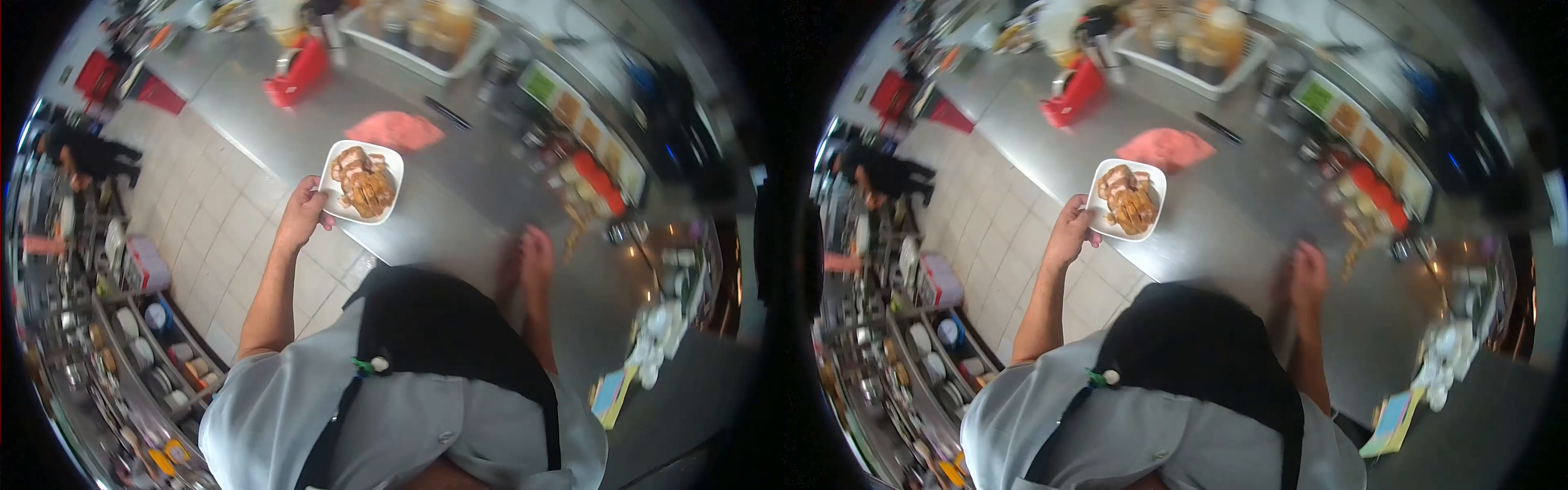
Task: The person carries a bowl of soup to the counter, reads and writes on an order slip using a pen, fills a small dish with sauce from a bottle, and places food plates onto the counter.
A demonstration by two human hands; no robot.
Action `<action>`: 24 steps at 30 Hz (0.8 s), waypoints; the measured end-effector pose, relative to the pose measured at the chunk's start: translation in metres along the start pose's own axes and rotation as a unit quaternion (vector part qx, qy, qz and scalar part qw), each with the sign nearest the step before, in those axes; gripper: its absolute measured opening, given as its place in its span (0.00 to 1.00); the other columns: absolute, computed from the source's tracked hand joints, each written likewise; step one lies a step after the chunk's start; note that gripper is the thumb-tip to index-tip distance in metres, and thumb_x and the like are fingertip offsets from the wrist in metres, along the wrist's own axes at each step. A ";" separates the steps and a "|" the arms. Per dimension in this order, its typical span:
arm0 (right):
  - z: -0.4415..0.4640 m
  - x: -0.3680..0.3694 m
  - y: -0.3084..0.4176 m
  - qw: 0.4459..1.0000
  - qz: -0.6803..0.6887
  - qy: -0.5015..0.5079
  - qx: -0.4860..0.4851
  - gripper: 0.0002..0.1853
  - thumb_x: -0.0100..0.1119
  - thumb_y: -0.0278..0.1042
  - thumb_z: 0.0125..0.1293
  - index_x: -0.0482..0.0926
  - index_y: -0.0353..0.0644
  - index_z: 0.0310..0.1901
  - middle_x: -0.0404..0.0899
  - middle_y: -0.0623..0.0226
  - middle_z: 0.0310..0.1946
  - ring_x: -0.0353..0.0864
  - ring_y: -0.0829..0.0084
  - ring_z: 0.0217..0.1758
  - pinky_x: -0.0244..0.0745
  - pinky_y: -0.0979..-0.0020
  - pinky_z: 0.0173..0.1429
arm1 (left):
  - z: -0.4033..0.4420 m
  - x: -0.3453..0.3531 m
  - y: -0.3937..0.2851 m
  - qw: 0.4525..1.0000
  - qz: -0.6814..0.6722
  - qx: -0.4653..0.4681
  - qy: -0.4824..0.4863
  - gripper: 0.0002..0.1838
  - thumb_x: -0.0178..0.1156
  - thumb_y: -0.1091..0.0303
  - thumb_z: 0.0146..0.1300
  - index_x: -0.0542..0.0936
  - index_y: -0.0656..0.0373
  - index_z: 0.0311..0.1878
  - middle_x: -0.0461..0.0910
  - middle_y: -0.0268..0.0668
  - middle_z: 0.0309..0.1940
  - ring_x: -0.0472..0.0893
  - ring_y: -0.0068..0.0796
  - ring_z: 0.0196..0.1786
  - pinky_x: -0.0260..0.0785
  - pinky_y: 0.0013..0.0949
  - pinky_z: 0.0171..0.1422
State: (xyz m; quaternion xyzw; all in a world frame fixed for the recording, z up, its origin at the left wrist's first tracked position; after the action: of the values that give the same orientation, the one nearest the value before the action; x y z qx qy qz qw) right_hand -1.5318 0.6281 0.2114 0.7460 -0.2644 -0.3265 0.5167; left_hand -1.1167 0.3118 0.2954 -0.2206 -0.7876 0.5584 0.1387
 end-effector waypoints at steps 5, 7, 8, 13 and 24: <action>-0.039 -0.002 0.058 0.987 -0.020 0.162 -0.001 0.22 0.49 0.46 0.86 0.76 0.43 0.71 0.85 0.65 0.51 0.83 0.74 0.49 0.80 0.68 0.54 | -0.025 0.181 0.008 0.974 0.073 0.014 0.212 0.14 0.51 0.69 0.79 0.74 0.64 0.62 0.84 0.38 0.35 0.81 0.23 0.24 0.78 0.29 0.29; -0.036 -0.031 0.037 0.985 -0.044 0.169 -0.005 0.22 0.48 0.48 0.86 0.78 0.41 0.67 0.85 0.65 0.46 0.83 0.73 0.43 0.80 0.67 0.49 | -0.023 0.243 0.013 0.949 0.094 -0.009 0.300 0.15 0.51 0.69 0.79 0.73 0.64 0.64 0.84 0.38 0.35 0.82 0.24 0.25 0.79 0.30 0.29; -0.041 -0.056 0.024 0.980 -0.092 0.177 0.016 0.21 0.49 0.48 0.85 0.79 0.41 0.64 0.84 0.65 0.44 0.83 0.73 0.39 0.81 0.66 0.43 | -0.026 0.274 0.019 0.935 0.105 -0.020 0.339 0.16 0.51 0.69 0.79 0.73 0.64 0.65 0.84 0.38 0.35 0.82 0.25 0.25 0.80 0.30 0.30; -0.078 -0.169 -0.011 0.982 -0.182 0.019 -0.052 0.18 0.48 0.42 0.83 0.79 0.33 0.49 0.84 0.50 0.37 0.87 0.61 0.33 0.81 0.56 0.41 | -0.029 0.411 0.041 0.871 0.149 -0.053 0.464 0.18 0.50 0.70 0.79 0.72 0.63 0.68 0.84 0.38 0.37 0.85 0.27 0.29 0.83 0.32 0.33; -0.047 -0.400 -0.083 0.931 -0.054 -0.360 0.019 0.17 0.49 0.40 0.83 0.78 0.32 0.45 0.83 0.55 0.26 0.86 0.62 0.25 0.80 0.57 0.36 | -0.063 0.445 0.078 0.872 0.181 0.056 0.452 0.18 0.51 0.75 0.77 0.76 0.65 0.67 0.84 0.35 0.39 0.82 0.24 0.38 0.77 0.29 0.45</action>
State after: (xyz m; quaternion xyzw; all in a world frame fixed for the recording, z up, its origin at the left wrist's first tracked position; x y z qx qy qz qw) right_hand -1.7503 0.9764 0.2305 0.6013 -0.3978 -0.5956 0.3542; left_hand -1.4567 0.6087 0.2304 -0.5797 -0.5528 0.4558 0.3882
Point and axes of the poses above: each hand's wrist, its own z-axis towards the middle knuckle, its own x-axis out of the palm, y = z × x, the point moved 5 cm from there along z, towards the middle knuckle
